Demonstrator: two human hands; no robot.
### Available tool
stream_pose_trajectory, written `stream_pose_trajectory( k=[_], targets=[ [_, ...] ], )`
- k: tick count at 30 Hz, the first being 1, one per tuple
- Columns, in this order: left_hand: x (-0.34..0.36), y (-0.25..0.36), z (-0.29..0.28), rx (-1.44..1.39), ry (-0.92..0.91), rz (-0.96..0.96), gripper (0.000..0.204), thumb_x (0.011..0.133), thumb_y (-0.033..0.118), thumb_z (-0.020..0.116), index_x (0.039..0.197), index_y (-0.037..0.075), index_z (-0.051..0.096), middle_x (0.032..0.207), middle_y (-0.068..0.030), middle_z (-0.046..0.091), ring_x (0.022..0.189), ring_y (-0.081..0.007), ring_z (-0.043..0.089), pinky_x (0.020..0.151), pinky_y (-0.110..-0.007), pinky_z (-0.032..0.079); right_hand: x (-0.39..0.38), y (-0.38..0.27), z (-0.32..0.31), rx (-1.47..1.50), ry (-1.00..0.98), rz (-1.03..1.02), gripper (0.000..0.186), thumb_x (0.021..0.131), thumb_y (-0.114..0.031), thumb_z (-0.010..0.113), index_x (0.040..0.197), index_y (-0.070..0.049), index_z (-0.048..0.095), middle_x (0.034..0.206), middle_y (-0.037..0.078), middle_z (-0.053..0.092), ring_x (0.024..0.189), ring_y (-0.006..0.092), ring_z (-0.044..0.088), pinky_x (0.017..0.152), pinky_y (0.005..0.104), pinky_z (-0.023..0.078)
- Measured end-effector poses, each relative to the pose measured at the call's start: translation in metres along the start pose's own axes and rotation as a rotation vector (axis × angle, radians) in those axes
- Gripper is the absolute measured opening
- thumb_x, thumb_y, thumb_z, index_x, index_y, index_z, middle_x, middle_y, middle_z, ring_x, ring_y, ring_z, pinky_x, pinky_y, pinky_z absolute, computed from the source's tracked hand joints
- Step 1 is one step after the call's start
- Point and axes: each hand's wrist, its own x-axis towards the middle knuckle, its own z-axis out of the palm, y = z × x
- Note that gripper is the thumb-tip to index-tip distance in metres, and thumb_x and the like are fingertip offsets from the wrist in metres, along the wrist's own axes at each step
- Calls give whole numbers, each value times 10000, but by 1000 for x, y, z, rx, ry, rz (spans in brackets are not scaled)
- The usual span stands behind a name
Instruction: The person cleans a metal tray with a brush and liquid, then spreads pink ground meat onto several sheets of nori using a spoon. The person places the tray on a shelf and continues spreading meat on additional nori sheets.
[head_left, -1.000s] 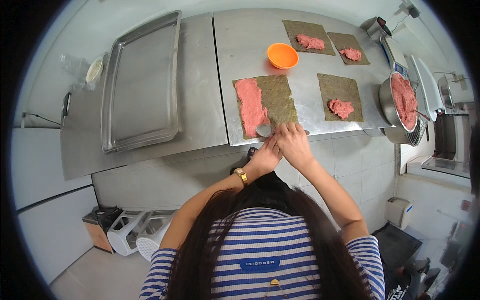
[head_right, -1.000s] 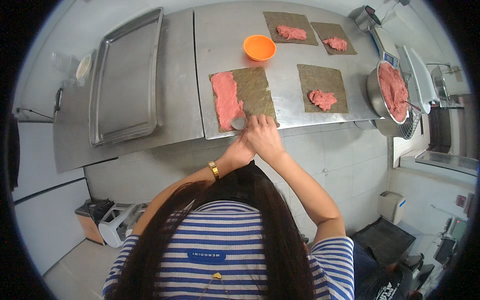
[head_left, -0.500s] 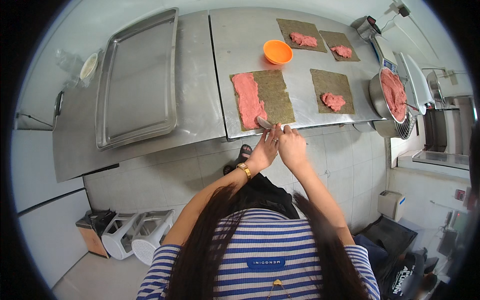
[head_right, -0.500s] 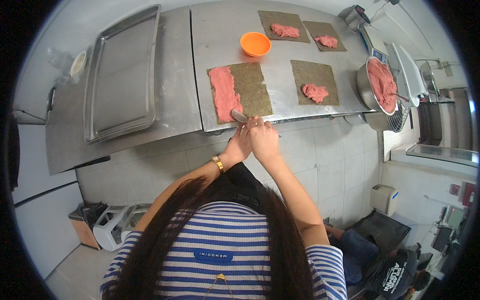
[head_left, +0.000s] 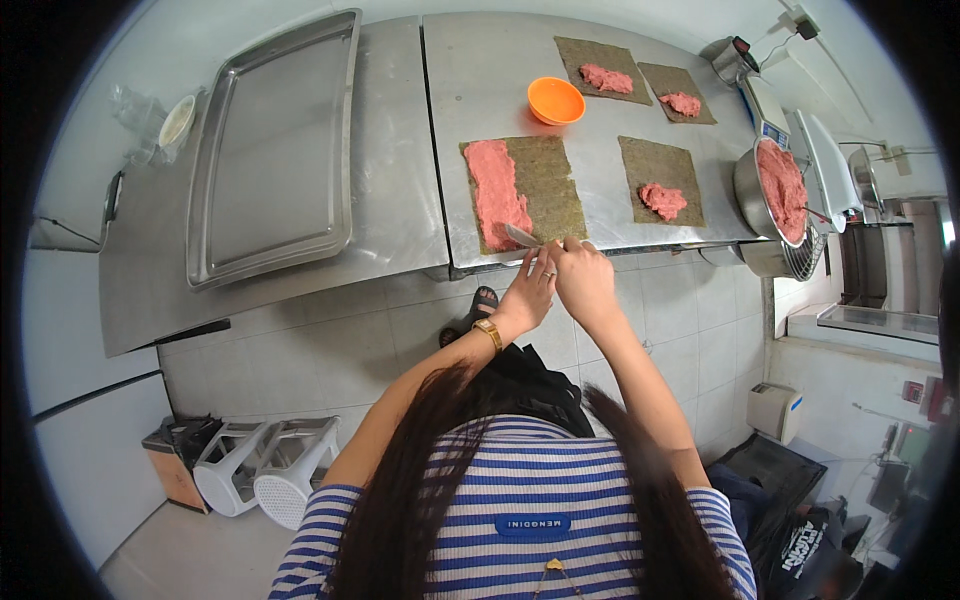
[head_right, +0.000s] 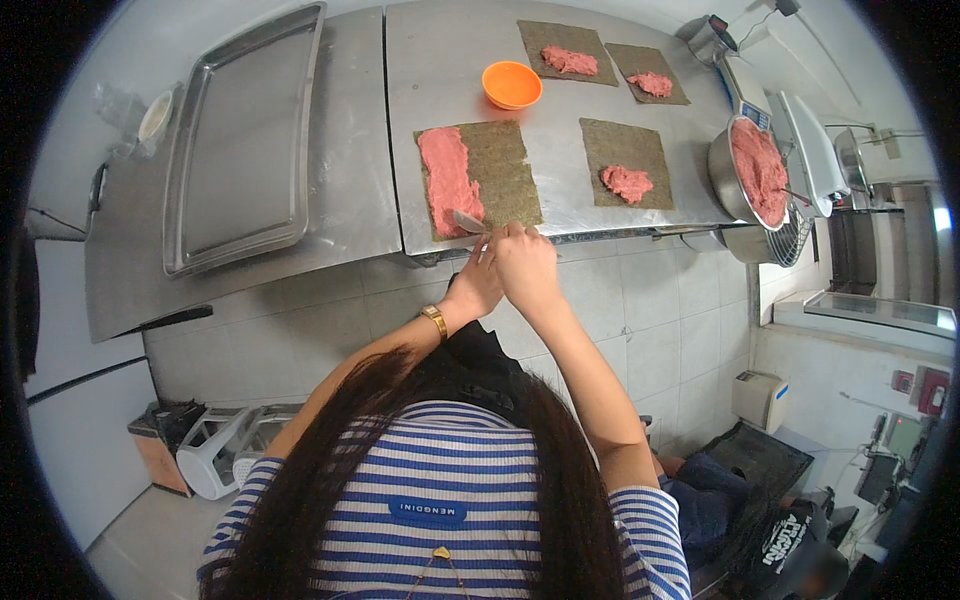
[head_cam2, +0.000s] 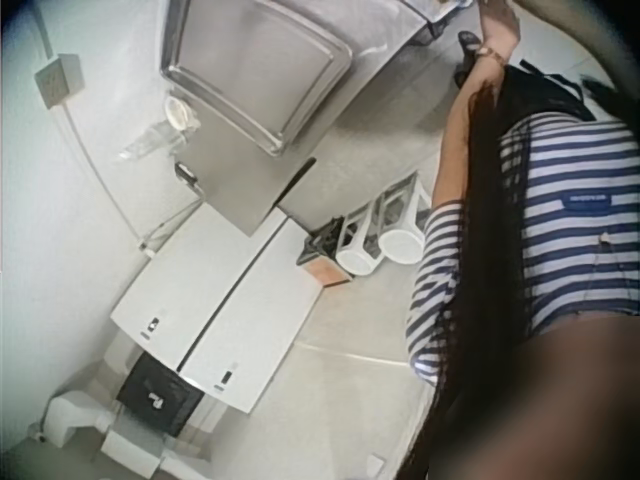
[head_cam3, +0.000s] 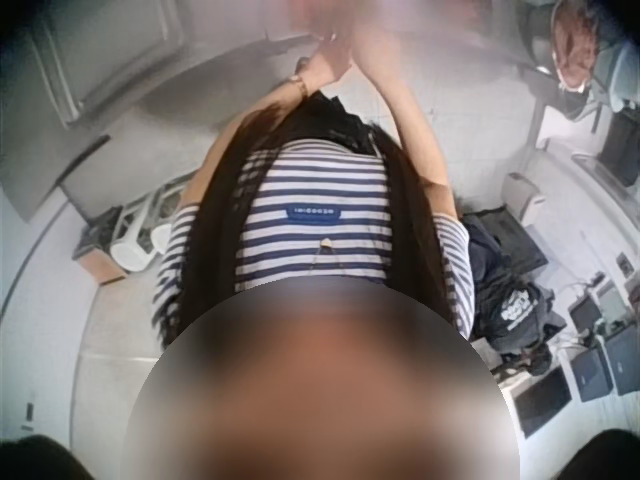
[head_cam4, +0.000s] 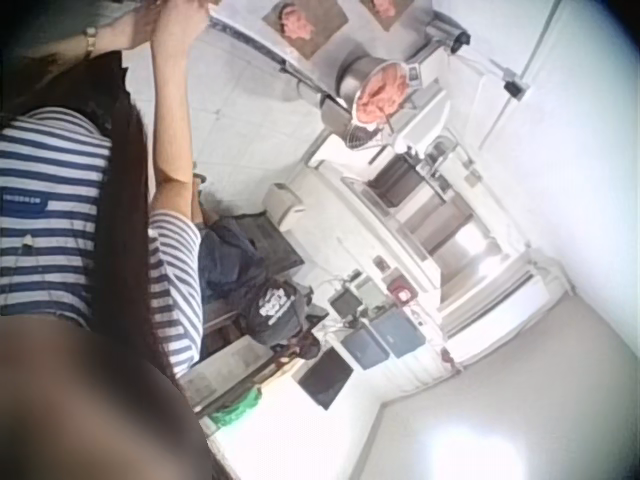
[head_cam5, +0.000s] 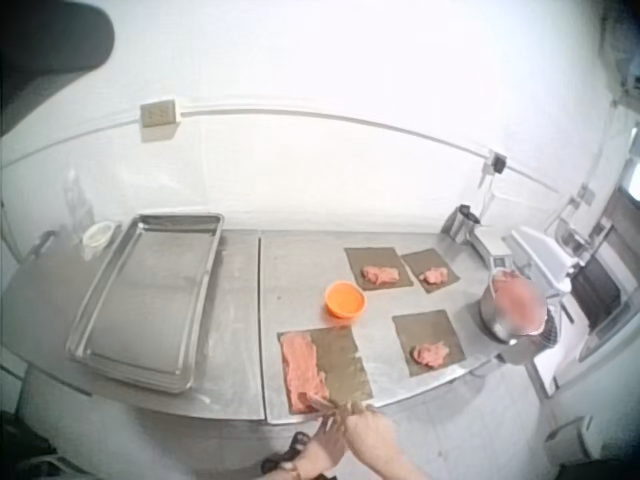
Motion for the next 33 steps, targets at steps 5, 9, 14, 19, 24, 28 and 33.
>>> stream_pose_trajectory(
  k=[5, 9, 14, 19, 24, 28, 33],
  targets=[
    [7, 0, 16, -229, -84, 51, 535, 860, 289, 500, 1298, -15, 467, 1378, -213, 408, 1346, -360, 256, 1113, -513, 137, 6, -14, 12, -38, -23, -64, 128, 753, -106, 577, 840, -24, 623, 817, 107, 610, 808, 267, 646, 668, 353, 535],
    [9, 2, 23, -368, 103, -27, 563, 831, 228, 507, 1327, -25, 427, 1411, -228, 364, 1349, -368, 257, 1112, -499, 159, 1, -18, 26, -93, 28, -117, 179, 747, -108, 581, 885, -8, 634, 832, 123, 612, 871, 282, 648, 683, 350, 537],
    [9, 4, 21, -318, 113, -65, 630, 837, 229, 499, 1380, -42, 328, 1457, -252, 270, 1361, -383, 230, 1107, -494, 179, -3, -18, 30, -99, 44, -119, 198, 755, -112, 576, 910, -6, 637, 847, 125, 615, 892, 284, 644, 686, 344, 532],
    [7, 1, 17, -202, 29, -24, 632, 861, 293, 494, 1357, -71, 349, 1469, -254, 240, 1371, -384, 199, 1098, -496, 203, -6, -11, 16, -89, 20, -116, 169, 765, -121, 572, 883, -23, 642, 846, 102, 616, 826, 255, 635, 685, 350, 510],
    [0, 4, 9, -64, 24, -40, 609, 852, 340, 515, 1295, -70, 431, 1468, -252, 239, 1384, -373, 169, 1090, -487, 226, -5, 0, 5, -109, 56, -122, 163, 778, -129, 563, 904, -78, 654, 843, 67, 607, 806, 231, 615, 680, 360, 487],
    [-5, -1, 2, -151, 100, -43, 506, 838, 311, 529, 1190, -51, 497, 1455, -269, 253, 1385, -367, 176, 1093, -474, 229, -3, 10, 5, -105, 47, -160, 169, 769, -125, 566, 894, -59, 659, 826, 73, 601, 822, 237, 602, 710, 356, 461],
    [-9, -5, -8, -237, 140, -42, 436, 805, 295, 569, 1086, -35, 529, 1450, -296, 240, 1382, -374, 183, 1105, -480, 203, 4, 22, 10, -145, 82, -163, 247, 764, -121, 562, 984, -94, 671, 852, 52, 596, 843, 227, 585, 720, 350, 449]
  ],
)
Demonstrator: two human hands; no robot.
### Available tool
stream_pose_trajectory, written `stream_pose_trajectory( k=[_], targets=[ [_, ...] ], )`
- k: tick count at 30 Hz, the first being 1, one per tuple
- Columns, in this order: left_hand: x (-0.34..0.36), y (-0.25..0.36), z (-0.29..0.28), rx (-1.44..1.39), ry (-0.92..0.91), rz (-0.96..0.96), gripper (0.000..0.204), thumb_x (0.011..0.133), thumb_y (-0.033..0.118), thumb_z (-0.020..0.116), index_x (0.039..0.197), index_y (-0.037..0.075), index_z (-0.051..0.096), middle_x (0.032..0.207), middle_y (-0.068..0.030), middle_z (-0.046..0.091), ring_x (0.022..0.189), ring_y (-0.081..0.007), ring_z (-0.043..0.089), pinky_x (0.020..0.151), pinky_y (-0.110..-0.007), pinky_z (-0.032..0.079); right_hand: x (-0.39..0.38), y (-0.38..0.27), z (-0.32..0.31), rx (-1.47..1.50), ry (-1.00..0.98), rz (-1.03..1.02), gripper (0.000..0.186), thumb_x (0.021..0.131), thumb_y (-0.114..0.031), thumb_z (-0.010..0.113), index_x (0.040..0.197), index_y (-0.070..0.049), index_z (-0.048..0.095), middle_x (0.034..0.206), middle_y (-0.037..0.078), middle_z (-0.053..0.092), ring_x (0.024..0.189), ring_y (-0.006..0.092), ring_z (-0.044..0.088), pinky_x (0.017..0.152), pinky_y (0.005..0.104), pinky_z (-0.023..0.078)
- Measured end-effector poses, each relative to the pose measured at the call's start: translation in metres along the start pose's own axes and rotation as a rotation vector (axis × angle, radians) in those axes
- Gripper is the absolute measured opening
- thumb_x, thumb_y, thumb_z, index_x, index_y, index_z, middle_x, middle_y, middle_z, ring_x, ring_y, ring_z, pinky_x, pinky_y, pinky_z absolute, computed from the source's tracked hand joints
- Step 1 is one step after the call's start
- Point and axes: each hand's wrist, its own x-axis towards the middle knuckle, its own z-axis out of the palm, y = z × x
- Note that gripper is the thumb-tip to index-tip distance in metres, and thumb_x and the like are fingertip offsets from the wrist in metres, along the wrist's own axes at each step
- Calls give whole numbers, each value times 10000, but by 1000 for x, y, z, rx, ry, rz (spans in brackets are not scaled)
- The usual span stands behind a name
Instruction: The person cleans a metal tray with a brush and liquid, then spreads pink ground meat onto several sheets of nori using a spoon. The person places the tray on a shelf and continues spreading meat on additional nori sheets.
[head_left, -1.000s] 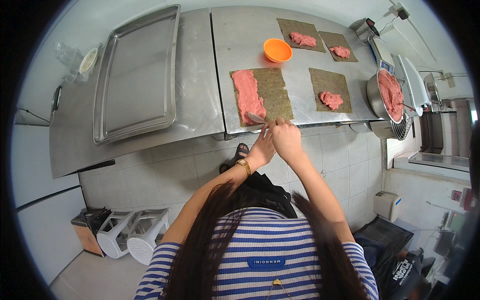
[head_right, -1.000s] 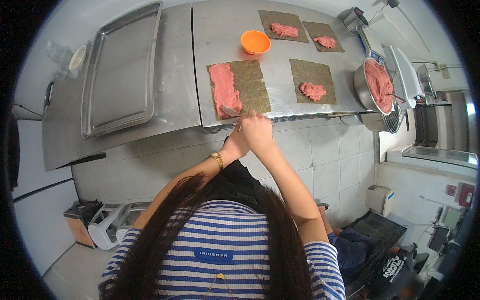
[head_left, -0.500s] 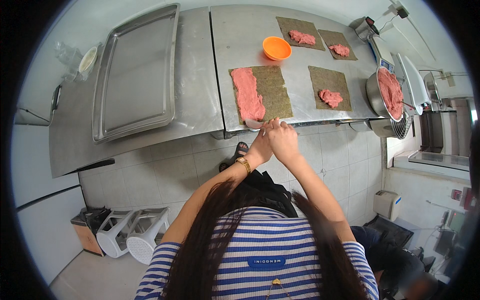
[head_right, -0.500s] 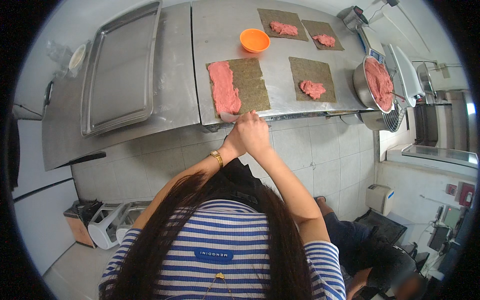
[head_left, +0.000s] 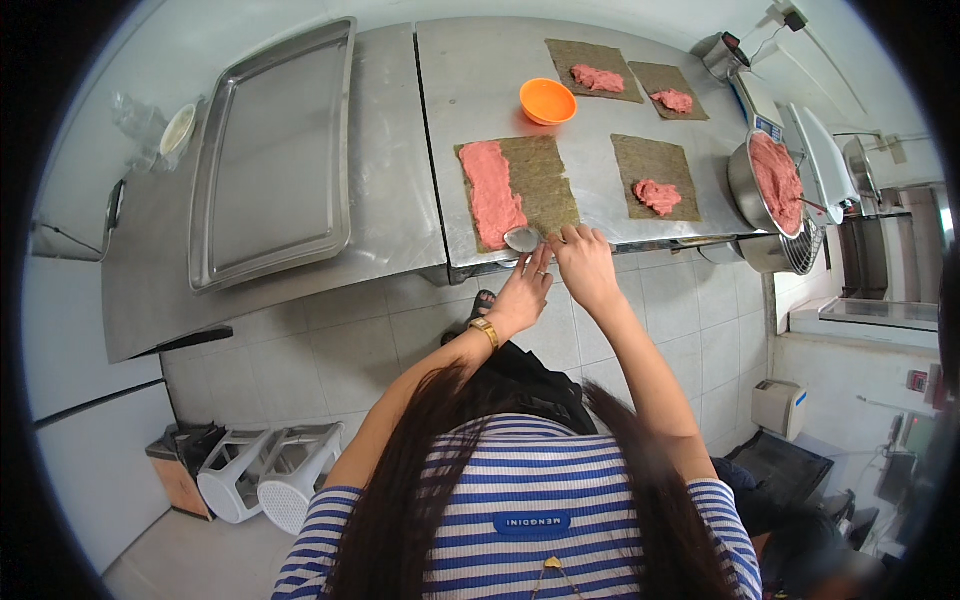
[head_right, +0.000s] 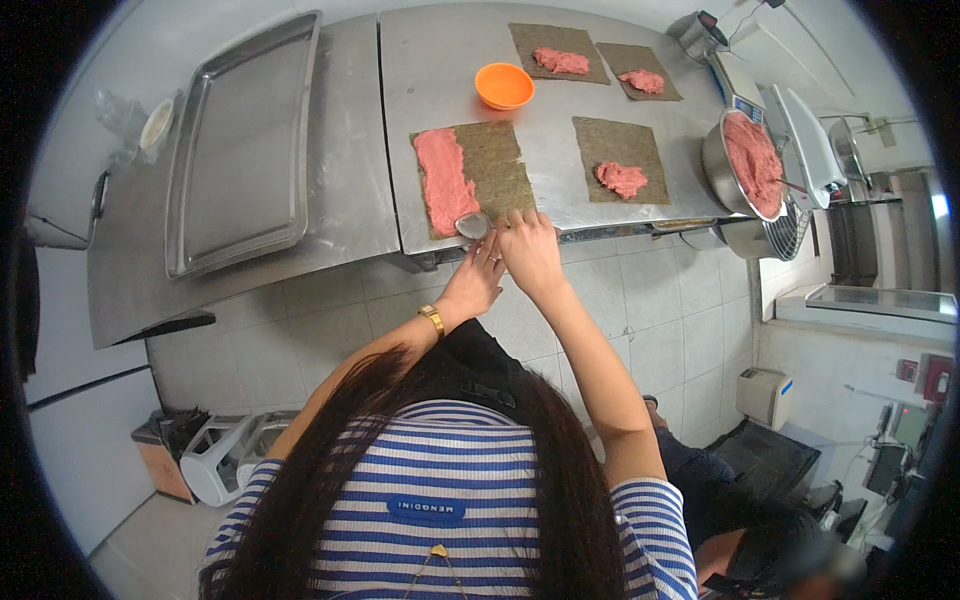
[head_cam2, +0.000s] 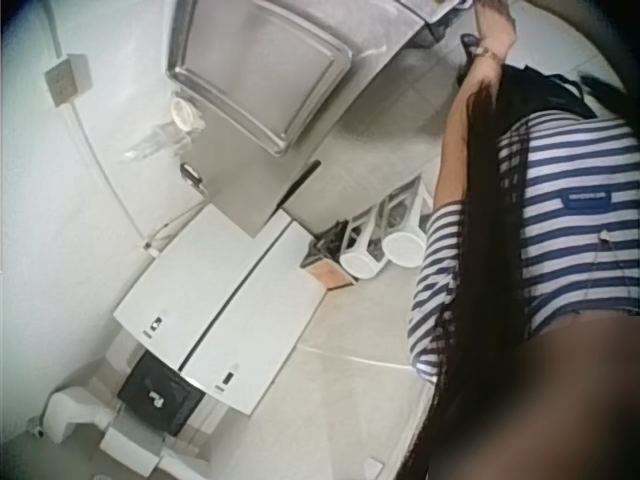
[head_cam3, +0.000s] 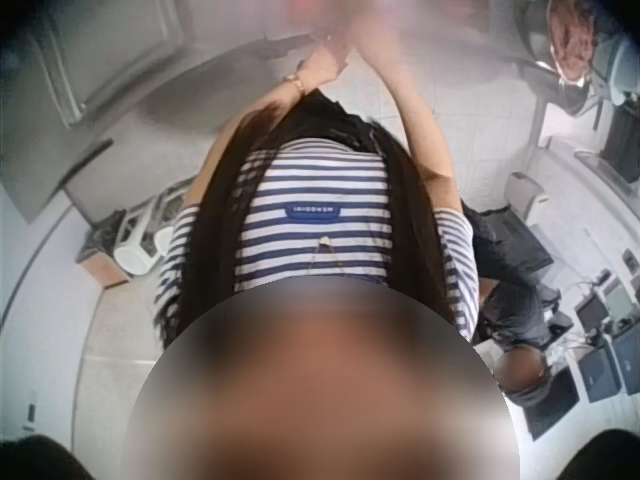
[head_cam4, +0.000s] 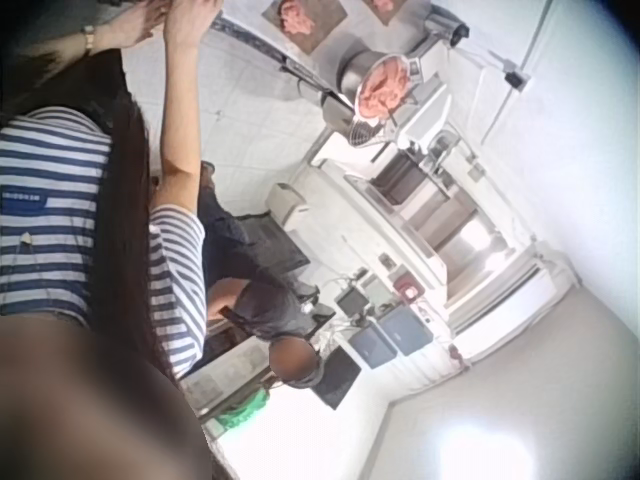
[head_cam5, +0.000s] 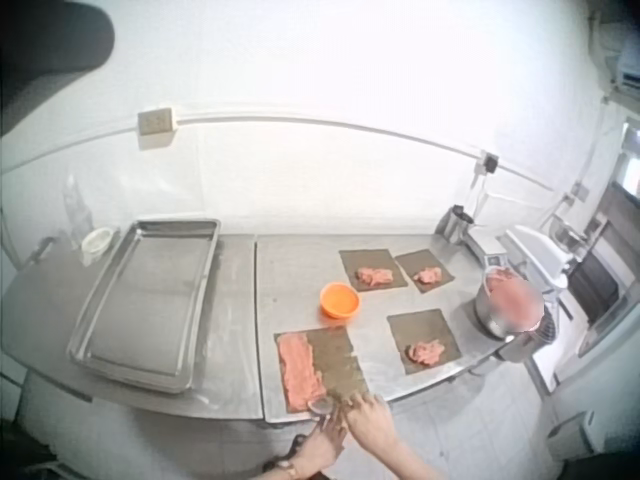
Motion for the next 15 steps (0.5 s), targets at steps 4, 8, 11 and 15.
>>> stream_pose_trajectory(
  k=[4, 8, 11, 15],
  targets=[
    [2, -1, -4, -7, -41, 11, 440, 797, 295, 578, 1089, -32, 536, 1449, -306, 231, 1383, -382, 174, 1113, -480, 183, 4, 8, -2, -22, -12, -21, 246, 762, -128, 564, 980, -95, 672, 841, 46, 592, 849, 223, 582, 718, 346, 443],
    [1, -1, 2, 15, -8, 13, 458, 772, 309, 626, 1064, -31, 529, 1431, -303, 262, 1378, -385, 175, 1113, -492, 181, 5, 12, -9, -28, -1, -44, 249, 760, -142, 565, 981, -103, 672, 839, 37, 592, 853, 210, 575, 732, 336, 434],
    [1, 0, 9, 14, 0, 9, 437, 787, 304, 599, 1066, -27, 543, 1439, -306, 248, 1377, -386, 175, 1116, -485, 169, 11, 7, -7, 23, 58, -137, 181, 738, -148, 574, 883, -96, 671, 825, 40, 597, 838, 210, 578, 740, 338, 429],
    [1, -1, 11, 29, -37, 23, 414, 800, 294, 573, 1064, -24, 553, 1444, -309, 240, 1373, -389, 181, 1118, -476, 162, 30, 4, 4, 28, 36, -209, 159, 721, -152, 585, 848, -91, 659, 805, 36, 596, 816, 199, 569, 746, 331, 419]
  ],
)
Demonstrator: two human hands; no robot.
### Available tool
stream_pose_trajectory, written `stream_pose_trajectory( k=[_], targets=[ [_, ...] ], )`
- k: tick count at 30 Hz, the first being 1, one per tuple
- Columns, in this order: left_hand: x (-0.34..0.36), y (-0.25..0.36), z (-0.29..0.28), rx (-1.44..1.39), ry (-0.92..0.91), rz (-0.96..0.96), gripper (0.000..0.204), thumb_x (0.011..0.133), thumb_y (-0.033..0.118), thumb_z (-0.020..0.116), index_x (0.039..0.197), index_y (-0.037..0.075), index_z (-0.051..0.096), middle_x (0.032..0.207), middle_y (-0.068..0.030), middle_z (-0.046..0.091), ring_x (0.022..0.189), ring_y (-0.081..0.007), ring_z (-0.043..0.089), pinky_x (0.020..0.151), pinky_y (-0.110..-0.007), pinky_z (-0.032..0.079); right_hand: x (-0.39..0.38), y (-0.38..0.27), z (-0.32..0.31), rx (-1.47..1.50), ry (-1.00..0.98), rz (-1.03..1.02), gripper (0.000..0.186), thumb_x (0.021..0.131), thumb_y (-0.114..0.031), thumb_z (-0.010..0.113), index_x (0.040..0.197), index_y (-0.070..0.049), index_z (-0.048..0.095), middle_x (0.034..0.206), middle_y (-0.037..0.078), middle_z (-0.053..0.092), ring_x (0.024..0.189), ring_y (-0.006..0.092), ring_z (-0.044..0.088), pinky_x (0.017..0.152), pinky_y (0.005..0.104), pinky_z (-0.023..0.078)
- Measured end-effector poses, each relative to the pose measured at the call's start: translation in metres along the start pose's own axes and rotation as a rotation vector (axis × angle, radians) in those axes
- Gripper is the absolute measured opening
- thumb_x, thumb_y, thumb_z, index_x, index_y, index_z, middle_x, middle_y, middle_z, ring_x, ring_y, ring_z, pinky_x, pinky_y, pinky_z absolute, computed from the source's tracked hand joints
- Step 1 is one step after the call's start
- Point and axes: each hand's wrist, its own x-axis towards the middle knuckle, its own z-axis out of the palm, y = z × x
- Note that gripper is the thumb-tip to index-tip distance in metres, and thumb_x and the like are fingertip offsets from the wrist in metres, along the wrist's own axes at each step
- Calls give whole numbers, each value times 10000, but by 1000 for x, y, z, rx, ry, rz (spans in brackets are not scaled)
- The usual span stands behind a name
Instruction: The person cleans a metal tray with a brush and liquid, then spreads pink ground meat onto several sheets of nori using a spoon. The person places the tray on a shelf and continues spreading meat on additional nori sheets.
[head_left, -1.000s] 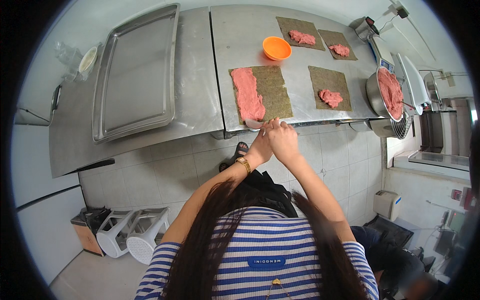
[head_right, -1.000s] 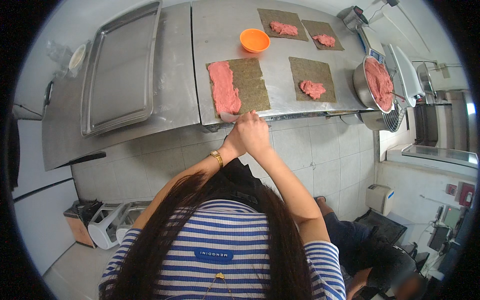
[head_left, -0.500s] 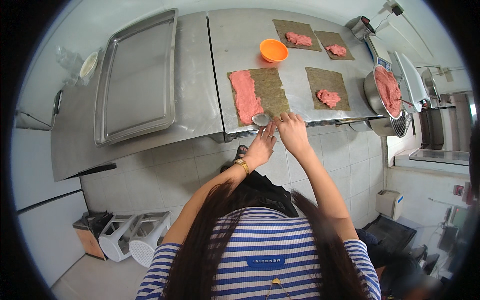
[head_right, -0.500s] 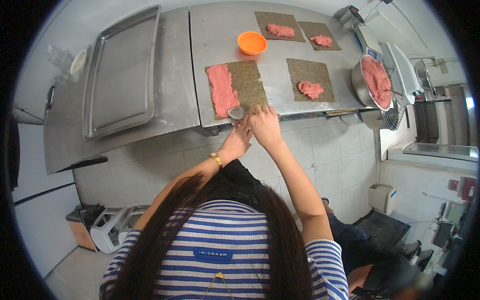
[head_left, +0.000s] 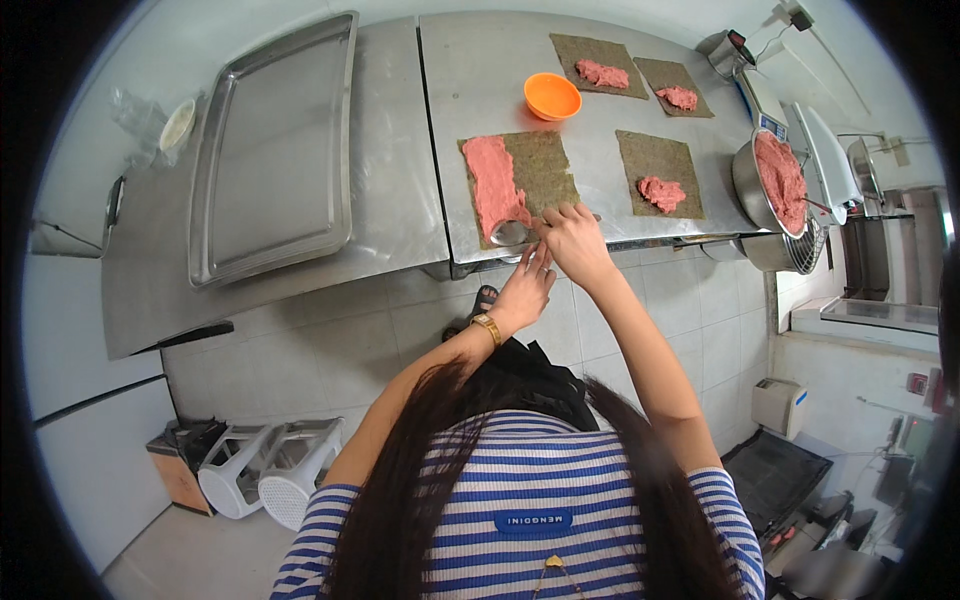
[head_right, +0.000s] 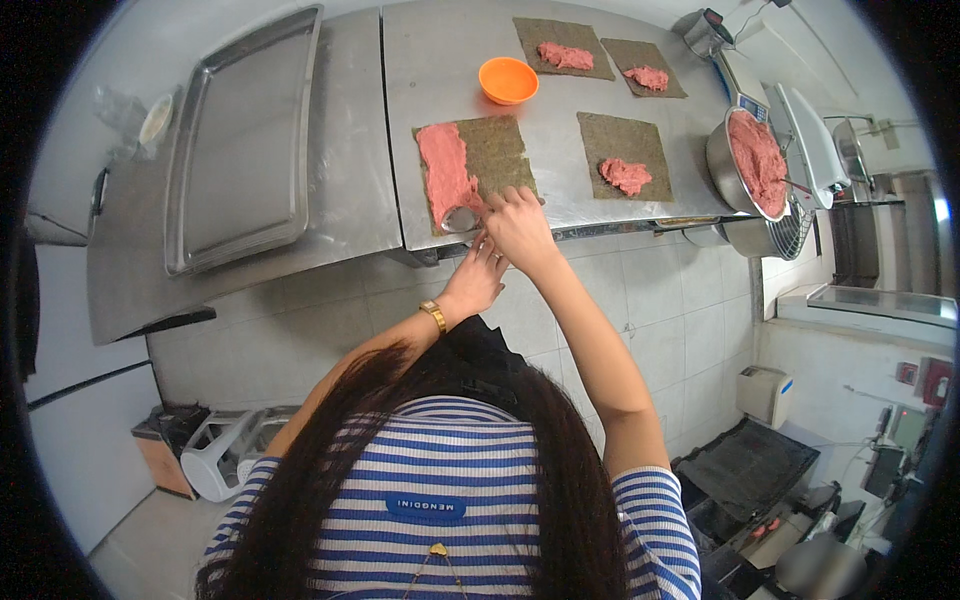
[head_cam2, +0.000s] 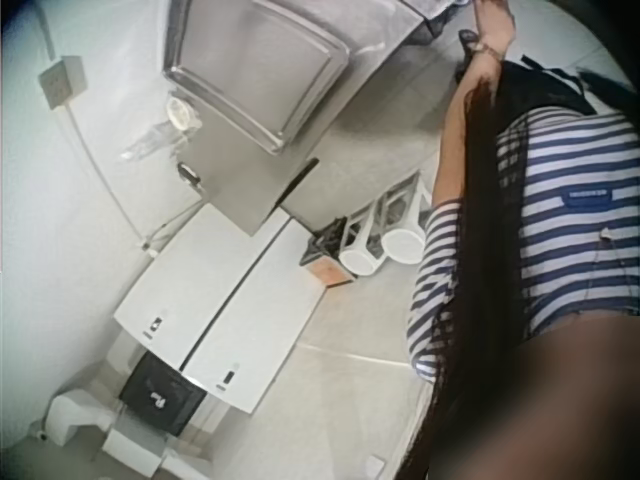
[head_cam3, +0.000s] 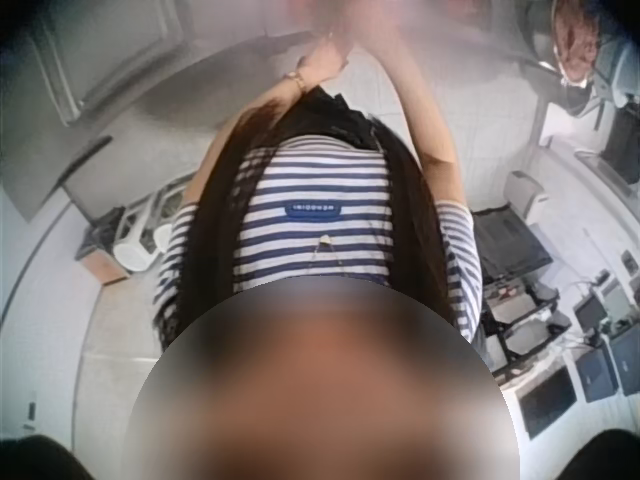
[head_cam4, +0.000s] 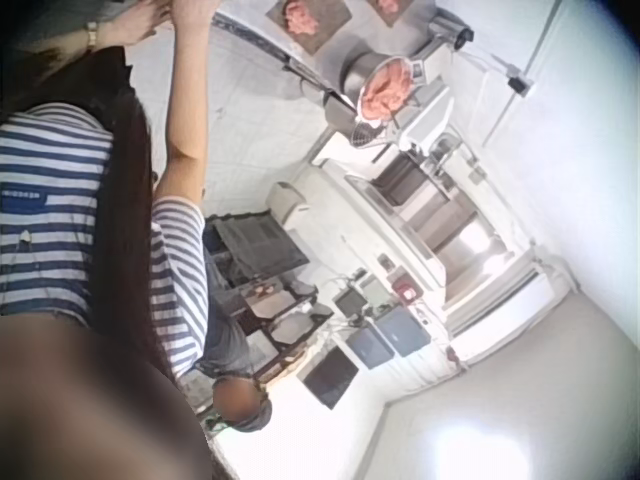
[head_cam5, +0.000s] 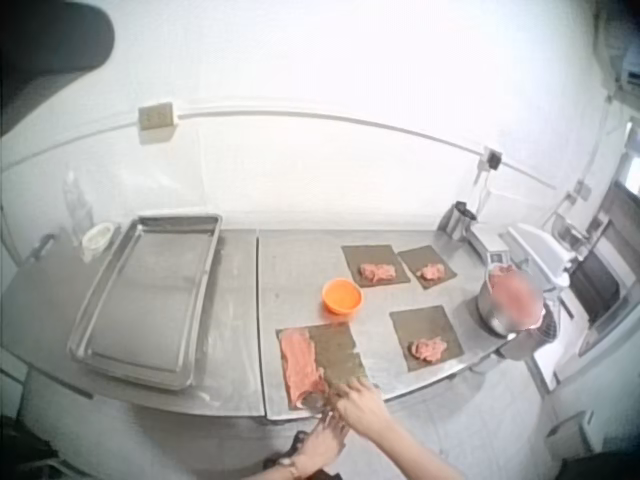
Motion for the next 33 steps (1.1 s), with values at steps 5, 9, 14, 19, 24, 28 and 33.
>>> stream_pose_trajectory(
  k=[5, 9, 14, 19, 24, 28, 33],
  targets=[
    [1, -1, -13, -25, 9, -8, 465, 774, 315, 646, 1056, -33, 524, 1455, -297, 210, 1377, -378, 167, 1127, -477, 155, 11, 19, 0, 38, 99, 254, 221, 739, -102, 565, 936, -107, 664, 811, 70, 595, 799, 256, 603, 688, 373, 476],
    [4, 0, -15, -37, 1, -30, 474, 808, 336, 579, 1109, -30, 548, 1485, -295, 143, 1377, -378, 177, 1127, -474, 135, -9, 20, -11, 258, -37, 484, 132, 726, -79, 581, 842, -68, 644, 800, 144, 629, 744, 361, 638, 638, 452, 514],
    [1, 2, -2, -85, 75, -49, 476, 791, 364, 631, 1050, -22, 531, 1459, -266, 221, 1382, -370, 161, 1137, -462, 133, -39, -7, -12, 354, -198, 714, 163, 788, -97, 542, 865, -75, 685, 777, 206, 643, 731, 397, 634, 664, 474, 514],
    [2, 3, 6, 14, -1, -29, 561, 823, 423, 580, 1151, -25, 504, 1435, -242, 284, 1379, -363, 172, 1142, -461, 121, -38, -26, -5, 415, -189, 786, 178, 827, -134, 549, 899, -90, 705, 798, 222, 642, 735, 399, 632, 656, 480, 511],
    [3, 1, 4, 226, 50, -47, 667, 859, 449, 510, 1305, -41, 427, 1452, -233, 280, 1389, -363, 153, 1148, -461, 90, -24, -35, 2, 440, -168, 764, 196, 859, -159, 528, 887, -70, 700, 787, 222, 639, 722, 398, 631, 647, 474, 509],
    [2, 1, 6, 202, -76, -4, 678, 876, 443, 475, 1325, -61, 421, 1443, -220, 311, 1387, -373, 150, 1149, -466, 86, -15, -39, 12, 445, -43, 742, 210, 866, -173, 518, 827, -42, 677, 736, 216, 631, 689, 398, 624, 629, 476, 506],
    [1, -1, 15, 181, -41, 34, 623, 886, 424, 457, 1284, -56, 482, 1420, -200, 366, 1388, -377, 145, 1149, -477, 79, 0, -35, 21, 417, -49, 730, 136, 812, -123, 547, 793, -27, 642, 756, 205, 625, 702, 396, 623, 629, 482, 501]
  ],
)
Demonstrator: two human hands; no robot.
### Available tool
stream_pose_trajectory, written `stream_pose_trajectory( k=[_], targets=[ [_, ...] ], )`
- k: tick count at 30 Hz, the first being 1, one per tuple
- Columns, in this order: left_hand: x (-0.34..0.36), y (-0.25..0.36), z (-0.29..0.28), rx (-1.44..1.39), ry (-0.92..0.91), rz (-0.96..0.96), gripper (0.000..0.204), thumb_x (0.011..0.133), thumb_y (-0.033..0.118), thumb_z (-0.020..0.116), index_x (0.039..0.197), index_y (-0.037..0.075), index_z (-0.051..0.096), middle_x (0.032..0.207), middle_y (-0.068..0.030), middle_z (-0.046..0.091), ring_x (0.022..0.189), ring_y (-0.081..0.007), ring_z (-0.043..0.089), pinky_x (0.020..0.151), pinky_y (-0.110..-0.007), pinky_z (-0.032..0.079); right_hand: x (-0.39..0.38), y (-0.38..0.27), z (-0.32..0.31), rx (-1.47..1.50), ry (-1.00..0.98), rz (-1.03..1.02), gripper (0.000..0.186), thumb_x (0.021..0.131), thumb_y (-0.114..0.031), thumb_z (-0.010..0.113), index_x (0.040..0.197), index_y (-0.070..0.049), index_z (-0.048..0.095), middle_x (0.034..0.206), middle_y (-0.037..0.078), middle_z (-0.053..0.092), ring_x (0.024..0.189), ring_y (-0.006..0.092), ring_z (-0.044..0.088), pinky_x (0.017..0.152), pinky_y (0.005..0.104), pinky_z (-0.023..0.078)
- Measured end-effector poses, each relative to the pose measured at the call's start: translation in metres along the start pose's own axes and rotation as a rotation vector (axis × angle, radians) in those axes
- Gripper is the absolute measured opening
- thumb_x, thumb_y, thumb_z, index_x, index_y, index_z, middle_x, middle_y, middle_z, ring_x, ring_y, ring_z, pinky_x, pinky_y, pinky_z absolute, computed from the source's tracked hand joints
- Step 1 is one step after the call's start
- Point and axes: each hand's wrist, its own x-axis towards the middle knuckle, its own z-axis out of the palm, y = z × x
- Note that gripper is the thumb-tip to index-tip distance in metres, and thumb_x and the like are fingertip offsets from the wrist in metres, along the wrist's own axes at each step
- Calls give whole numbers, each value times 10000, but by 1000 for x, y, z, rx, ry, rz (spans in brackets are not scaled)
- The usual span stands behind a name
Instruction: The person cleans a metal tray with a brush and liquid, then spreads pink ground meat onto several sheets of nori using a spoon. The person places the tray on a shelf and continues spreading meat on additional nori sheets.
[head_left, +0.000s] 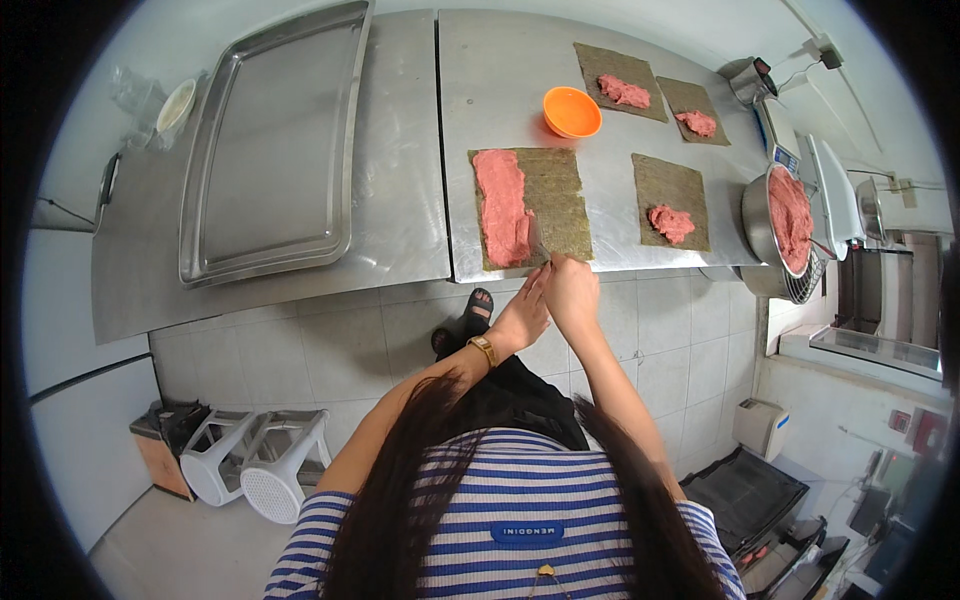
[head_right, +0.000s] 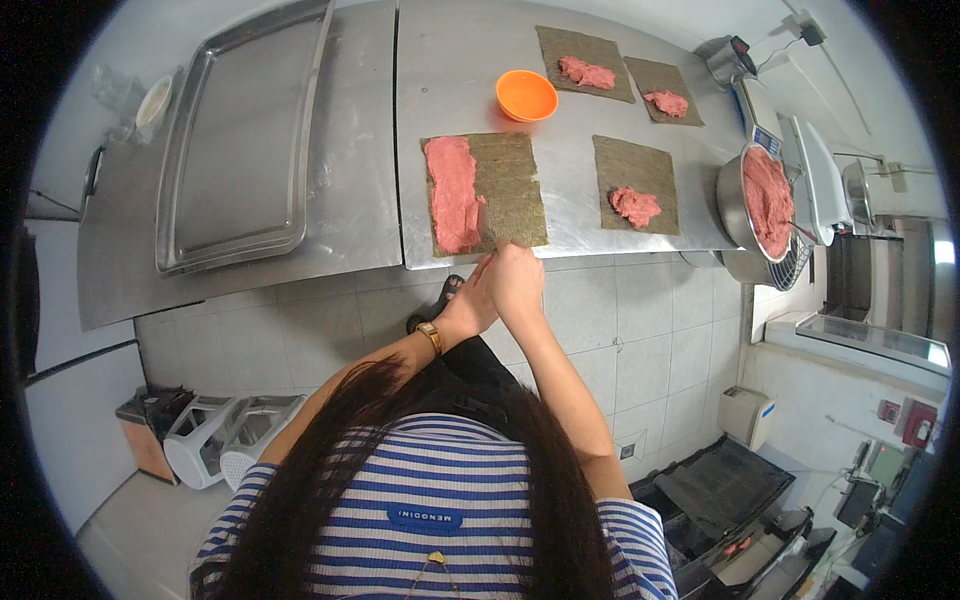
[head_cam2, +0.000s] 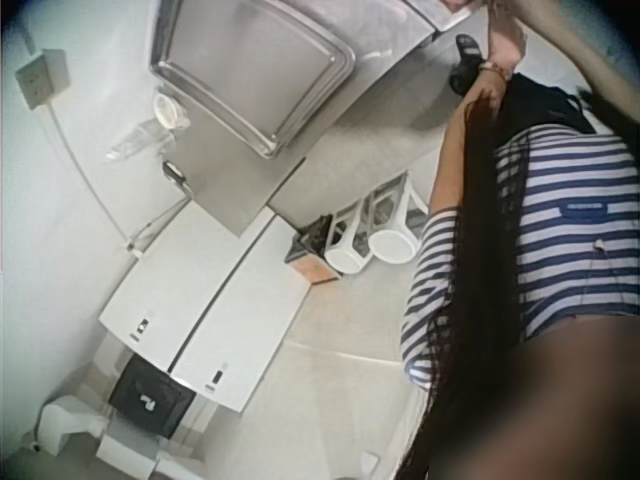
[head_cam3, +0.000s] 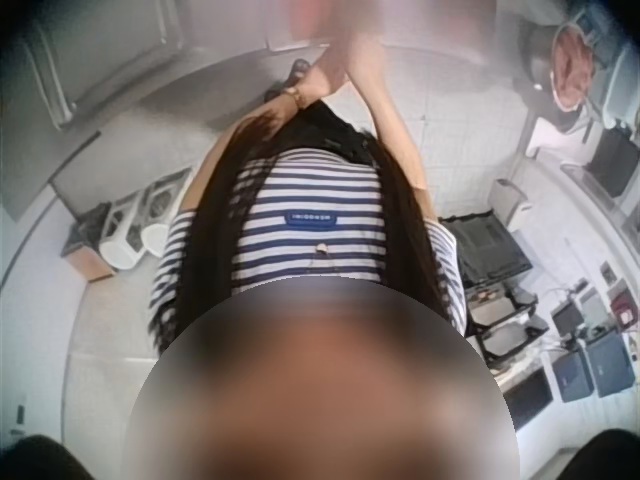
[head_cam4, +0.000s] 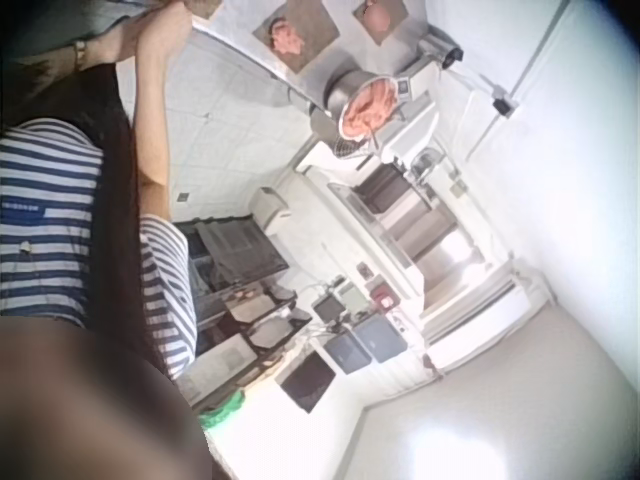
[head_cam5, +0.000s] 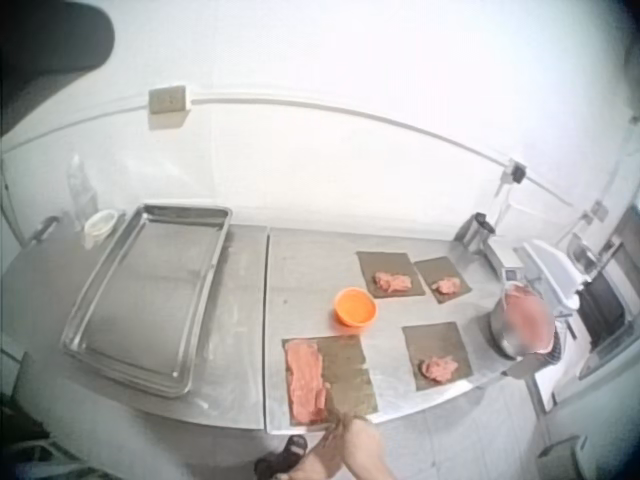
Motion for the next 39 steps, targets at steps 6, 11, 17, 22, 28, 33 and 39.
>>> stream_pose_trajectory(
  k=[6, 11, 17, 22, 28, 33, 39],
  targets=[
    [0, 0, 10, -115, -11, 62, 529, 873, 376, 494, 1228, -16, 527, 1374, -182, 419, 1358, -381, 214, 1146, -491, 105, 25, -11, 2, -38, 1, -12, 116, 730, -29, 530, 795, -5, 624, 791, 207, 624, 722, 398, 627, 642, 479, 502],
    [-3, -4, 5, -254, 51, 30, 479, 815, 319, 546, 1145, -28, 533, 1371, -209, 400, 1352, -380, 222, 1144, -470, 151, 55, -14, 11, -52, 60, -39, 111, 725, -30, 520, 756, 0, 622, 786, 213, 628, 714, 401, 631, 641, 478, 508],
    [-2, -14, -23, -319, 104, -8, 415, 771, 290, 629, 1013, -36, 548, 1414, -270, 295, 1350, -397, 216, 1128, -469, 183, 98, -9, 9, -57, 57, -112, 122, 743, -63, 538, 750, -7, 647, 755, 220, 638, 700, 398, 639, 641, 472, 515],
    [-8, -25, -40, -620, 99, -15, 287, 751, 190, 648, 927, -13, 547, 1478, -229, 212, 1359, -362, 239, 1071, -440, 300, 115, -3, -8, 94, 202, -190, 209, 795, -105, 541, 930, -56, 692, 803, 208, 647, 728, 383, 635, 657, 452, 503],
    [-68, -55, -47, -761, 412, -192, 131, 796, 87, 605, 905, 50, 544, 1267, -133, 500, 1012, -322, 570, 858, -402, 470, 90, 22, -20, 413, 51, -67, 293, 831, -100, 561, 1092, -4, 654, 733, 99, 666, 583, 172, 603, 562, 307, 479],
    [-113, -87, -59, -829, 471, -555, 171, 804, 37, 587, 970, 36, 545, 1171, -131, 525, 942, -337, 589, 798, -396, 489, 52, 42, -15, 1026, -206, 191, 344, 834, -40, 522, 1157, 50, 597, 783, 70, 643, 620, 103, 547, 584, 242, 454],
    [-122, -107, -60, -1007, 580, -691, 190, 854, -13, 544, 1040, -22, 510, 1095, -137, 568, 912, -261, 619, 794, -346, 509, 20, 55, -10, 1336, -283, 311, 395, 834, 46, 481, 1221, 24, 556, 857, 53, 622, 655, 92, 524, 610, 215, 432]
  ],
)
